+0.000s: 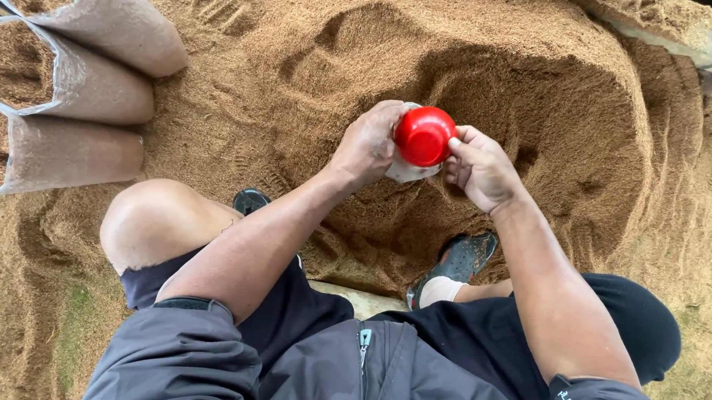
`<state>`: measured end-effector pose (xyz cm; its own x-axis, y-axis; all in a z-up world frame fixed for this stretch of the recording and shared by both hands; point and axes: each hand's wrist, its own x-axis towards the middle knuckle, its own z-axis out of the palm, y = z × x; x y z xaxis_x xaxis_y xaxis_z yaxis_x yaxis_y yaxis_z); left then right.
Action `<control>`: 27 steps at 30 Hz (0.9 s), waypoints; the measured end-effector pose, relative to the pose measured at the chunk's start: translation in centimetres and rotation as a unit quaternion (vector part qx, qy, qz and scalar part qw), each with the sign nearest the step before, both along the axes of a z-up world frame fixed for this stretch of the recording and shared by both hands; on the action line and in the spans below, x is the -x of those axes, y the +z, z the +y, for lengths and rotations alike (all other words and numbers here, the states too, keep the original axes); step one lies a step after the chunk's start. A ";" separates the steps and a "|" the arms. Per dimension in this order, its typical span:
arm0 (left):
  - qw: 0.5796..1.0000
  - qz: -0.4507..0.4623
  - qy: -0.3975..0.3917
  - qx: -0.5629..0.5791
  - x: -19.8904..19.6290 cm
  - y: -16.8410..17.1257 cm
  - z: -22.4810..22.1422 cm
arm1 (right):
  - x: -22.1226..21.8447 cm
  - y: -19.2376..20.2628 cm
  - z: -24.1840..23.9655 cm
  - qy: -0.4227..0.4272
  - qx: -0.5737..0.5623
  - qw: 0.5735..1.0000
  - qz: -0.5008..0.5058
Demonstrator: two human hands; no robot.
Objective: Filling small plastic bags with substrate using a hand scoop from a large pile.
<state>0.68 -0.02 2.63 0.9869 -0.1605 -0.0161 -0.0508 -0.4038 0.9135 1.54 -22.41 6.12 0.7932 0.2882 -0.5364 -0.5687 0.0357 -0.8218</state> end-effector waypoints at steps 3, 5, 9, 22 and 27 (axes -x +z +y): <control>0.999 0.025 0.023 0.014 -0.1 -1.0 -0.5 | -0.3 1.1 -0.8 -0.057 -0.092 0.993 0.053; 0.998 0.039 0.033 0.021 -0.4 -2.3 -0.7 | -0.8 2.5 -1.4 -0.072 -0.117 0.989 0.053; 0.999 0.023 0.025 -0.022 -0.5 -4.2 -0.7 | -2.4 3.2 -3.5 -0.132 -0.040 0.990 -0.029; 0.998 0.016 0.015 -0.064 0.0 1.1 0.1 | -0.8 -11.1 -7.3 0.356 0.575 0.736 -0.031; 0.998 0.010 0.021 -0.062 0.1 0.0 0.0 | -3.4 -14.4 -9.6 0.305 0.616 0.716 -0.120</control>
